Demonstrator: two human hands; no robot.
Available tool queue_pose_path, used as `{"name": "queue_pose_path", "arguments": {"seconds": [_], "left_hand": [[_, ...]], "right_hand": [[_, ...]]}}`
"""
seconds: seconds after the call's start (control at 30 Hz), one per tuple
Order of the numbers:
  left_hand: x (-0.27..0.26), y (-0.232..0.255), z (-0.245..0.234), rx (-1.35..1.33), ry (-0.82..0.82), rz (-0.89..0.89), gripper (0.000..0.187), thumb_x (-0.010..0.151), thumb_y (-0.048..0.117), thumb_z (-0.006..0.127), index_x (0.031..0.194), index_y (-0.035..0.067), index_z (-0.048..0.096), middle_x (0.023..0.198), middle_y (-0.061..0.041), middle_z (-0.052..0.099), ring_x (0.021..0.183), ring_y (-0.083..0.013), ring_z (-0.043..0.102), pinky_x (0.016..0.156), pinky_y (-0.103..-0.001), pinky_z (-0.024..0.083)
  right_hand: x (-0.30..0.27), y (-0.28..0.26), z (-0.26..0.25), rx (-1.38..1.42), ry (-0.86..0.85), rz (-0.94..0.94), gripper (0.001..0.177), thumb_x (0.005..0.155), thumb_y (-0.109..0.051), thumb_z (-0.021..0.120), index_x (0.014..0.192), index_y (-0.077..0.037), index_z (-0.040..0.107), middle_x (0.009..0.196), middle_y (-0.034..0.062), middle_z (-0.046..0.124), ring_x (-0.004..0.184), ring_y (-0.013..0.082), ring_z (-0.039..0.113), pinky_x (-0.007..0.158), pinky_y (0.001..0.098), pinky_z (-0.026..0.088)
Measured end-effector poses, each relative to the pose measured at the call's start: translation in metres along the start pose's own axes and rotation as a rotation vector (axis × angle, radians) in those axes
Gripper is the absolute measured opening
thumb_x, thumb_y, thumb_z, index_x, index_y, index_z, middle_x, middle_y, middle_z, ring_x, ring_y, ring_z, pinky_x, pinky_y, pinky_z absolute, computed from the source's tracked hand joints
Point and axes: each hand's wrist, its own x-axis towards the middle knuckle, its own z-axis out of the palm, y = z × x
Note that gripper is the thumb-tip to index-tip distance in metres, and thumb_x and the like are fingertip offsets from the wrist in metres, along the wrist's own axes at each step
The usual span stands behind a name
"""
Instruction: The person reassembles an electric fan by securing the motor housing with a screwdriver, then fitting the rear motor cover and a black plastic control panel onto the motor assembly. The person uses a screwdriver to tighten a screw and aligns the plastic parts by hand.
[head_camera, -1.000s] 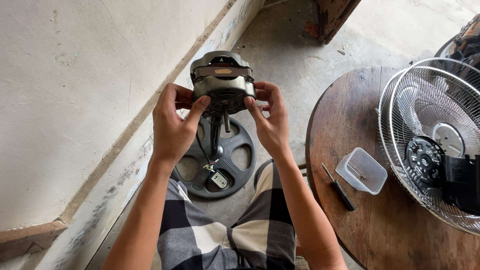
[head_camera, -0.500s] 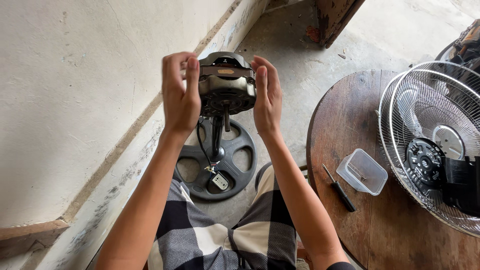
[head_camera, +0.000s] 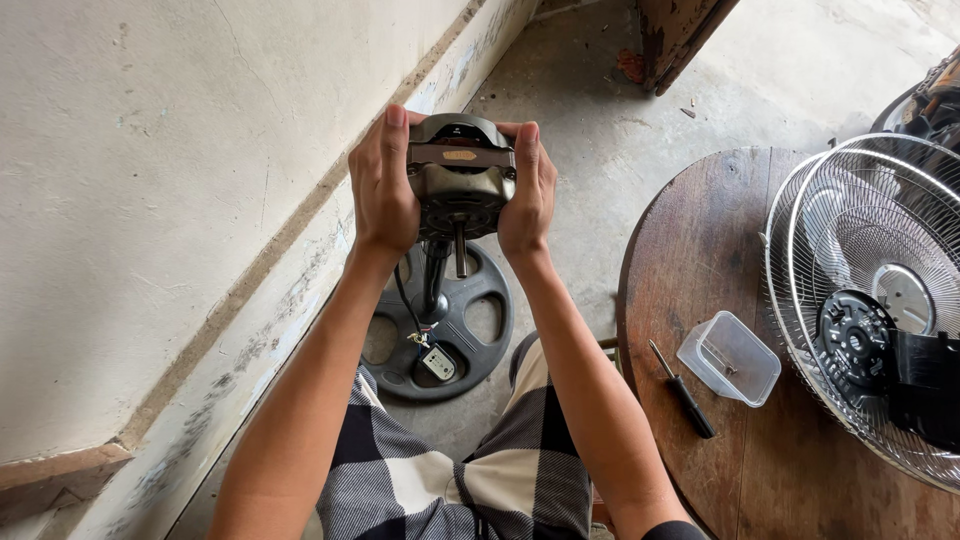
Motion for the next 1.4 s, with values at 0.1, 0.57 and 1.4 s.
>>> {"name": "queue_pose_path", "arguments": {"seconds": [0.1, 0.57, 1.4], "left_hand": [[0.0, 0.0, 0.002, 0.005, 0.027, -0.014, 0.072, 0.109, 0.058, 0.024, 0.093, -0.001, 0.062, 0.075, -0.012, 0.058, 0.071, -0.0231, 0.056, 0.071, -0.038, 0.045], [-0.005, 0.007, 0.001, -0.051, 0.013, -0.039, 0.066, 0.11, 0.054, 0.027, 0.095, -0.001, 0.061, 0.084, -0.011, 0.06, 0.079, -0.0228, 0.059, 0.078, -0.036, 0.046], [-0.019, -0.009, 0.01, 0.017, 0.116, 0.163, 0.051, 0.117, 0.042, 0.031, 0.111, 0.0, 0.059, 0.084, -0.009, 0.057, 0.074, -0.016, 0.055, 0.068, -0.034, 0.042]], "right_hand": [[0.003, 0.0, 0.0, 0.005, 0.001, -0.024, 0.076, 0.109, -0.06, 0.029, 0.104, 0.004, 0.07, 0.094, 0.0132, 0.071, 0.091, 0.0209, 0.065, 0.088, 0.0326, 0.05], [-0.002, -0.008, -0.001, 0.057, -0.036, 0.001, 0.06, 0.112, -0.047, 0.036, 0.109, 0.004, 0.069, 0.095, 0.0128, 0.069, 0.092, 0.0181, 0.062, 0.087, 0.0303, 0.048], [-0.003, 0.008, 0.004, 0.07, 0.083, -0.011, 0.066, 0.111, -0.048, 0.03, 0.11, 0.005, 0.07, 0.096, 0.0133, 0.073, 0.092, 0.0206, 0.066, 0.088, 0.0311, 0.049]]}}
